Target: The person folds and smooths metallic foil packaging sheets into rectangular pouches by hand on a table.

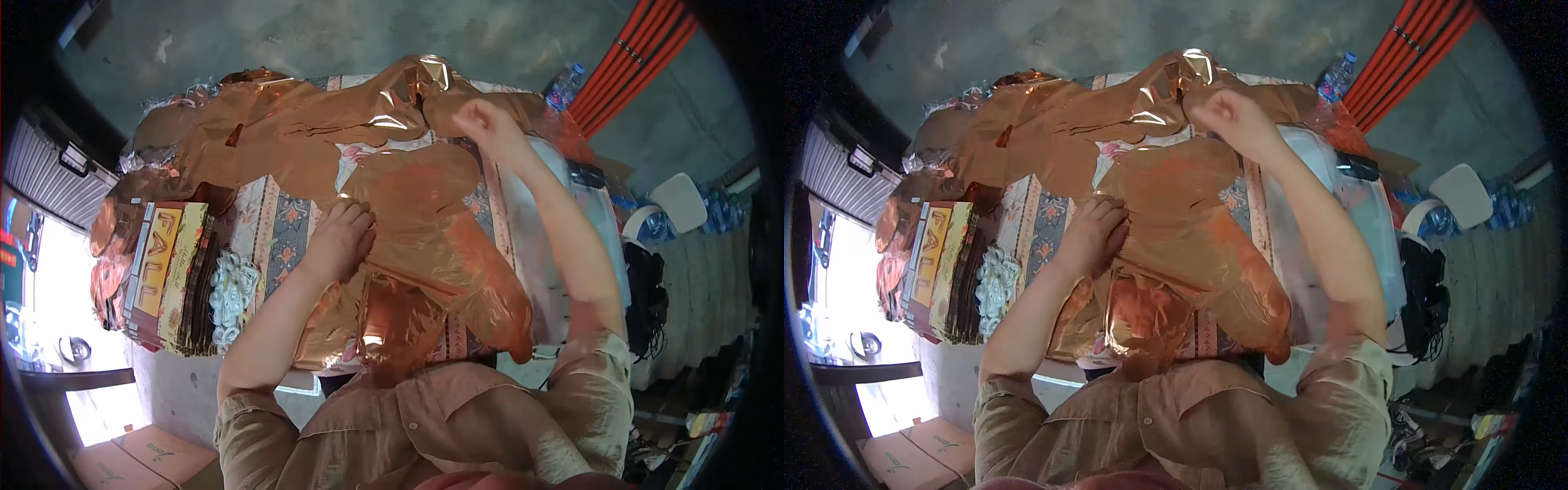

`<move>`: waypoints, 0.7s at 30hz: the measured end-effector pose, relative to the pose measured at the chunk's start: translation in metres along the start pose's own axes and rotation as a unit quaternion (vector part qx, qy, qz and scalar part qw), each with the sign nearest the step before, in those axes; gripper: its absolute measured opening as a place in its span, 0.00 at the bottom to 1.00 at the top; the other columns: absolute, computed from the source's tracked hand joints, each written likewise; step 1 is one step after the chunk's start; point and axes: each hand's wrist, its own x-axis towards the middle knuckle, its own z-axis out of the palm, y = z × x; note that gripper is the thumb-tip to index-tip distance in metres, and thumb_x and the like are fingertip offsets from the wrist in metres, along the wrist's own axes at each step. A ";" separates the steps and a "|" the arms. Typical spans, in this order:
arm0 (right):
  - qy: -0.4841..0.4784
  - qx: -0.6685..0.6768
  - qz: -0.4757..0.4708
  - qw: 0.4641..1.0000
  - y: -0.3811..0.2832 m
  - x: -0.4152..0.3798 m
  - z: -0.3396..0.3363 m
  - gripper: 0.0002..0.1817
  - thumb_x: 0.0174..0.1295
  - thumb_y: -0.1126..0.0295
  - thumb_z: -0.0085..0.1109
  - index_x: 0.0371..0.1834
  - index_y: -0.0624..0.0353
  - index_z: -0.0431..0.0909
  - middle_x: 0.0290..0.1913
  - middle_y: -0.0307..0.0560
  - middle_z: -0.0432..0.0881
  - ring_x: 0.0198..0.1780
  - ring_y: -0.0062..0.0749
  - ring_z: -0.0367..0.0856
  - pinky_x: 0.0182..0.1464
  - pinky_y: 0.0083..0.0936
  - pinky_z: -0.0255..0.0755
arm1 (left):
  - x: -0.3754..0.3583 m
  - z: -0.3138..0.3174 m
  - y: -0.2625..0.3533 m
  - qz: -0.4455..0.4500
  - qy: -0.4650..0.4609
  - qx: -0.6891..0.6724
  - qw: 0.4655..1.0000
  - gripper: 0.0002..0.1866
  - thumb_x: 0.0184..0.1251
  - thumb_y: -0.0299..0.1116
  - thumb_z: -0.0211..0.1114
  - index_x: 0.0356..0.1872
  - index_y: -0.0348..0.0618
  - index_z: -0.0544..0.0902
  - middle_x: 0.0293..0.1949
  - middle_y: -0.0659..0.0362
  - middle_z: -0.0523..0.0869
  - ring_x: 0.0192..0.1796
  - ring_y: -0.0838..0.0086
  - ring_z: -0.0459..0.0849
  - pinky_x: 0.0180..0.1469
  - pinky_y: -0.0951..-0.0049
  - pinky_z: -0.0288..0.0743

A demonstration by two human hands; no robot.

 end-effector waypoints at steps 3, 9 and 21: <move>-0.110 -0.027 0.078 0.990 -0.065 -0.088 -0.024 0.13 0.68 0.60 0.55 0.47 0.58 0.73 0.27 0.35 0.72 0.31 0.18 0.69 0.35 0.21 0.66 | 0.001 0.000 -0.001 0.002 0.011 0.001 1.000 0.12 0.61 0.34 0.63 0.45 0.43 0.81 0.51 0.58 0.81 0.59 0.62 0.75 0.61 0.60 0.69; -0.249 0.139 0.146 0.947 -0.088 -0.241 -0.032 0.08 0.71 0.70 0.48 0.48 0.58 0.73 0.32 0.32 0.74 0.34 0.15 0.72 0.38 0.19 0.68 | 0.003 -0.005 0.000 0.029 0.016 -0.039 0.999 0.11 0.60 0.26 0.64 0.44 0.35 0.80 0.46 0.50 0.82 0.53 0.54 0.78 0.56 0.60 0.72; -0.166 -0.156 0.290 0.930 0.019 -0.435 0.047 0.41 0.57 0.44 0.63 0.71 0.52 0.64 0.74 0.58 0.57 0.77 0.55 0.50 0.74 0.65 0.26 | 0.001 -0.005 -0.002 0.053 0.022 -0.015 0.998 0.12 0.61 0.27 0.63 0.45 0.36 0.80 0.46 0.51 0.81 0.53 0.54 0.77 0.56 0.61 0.72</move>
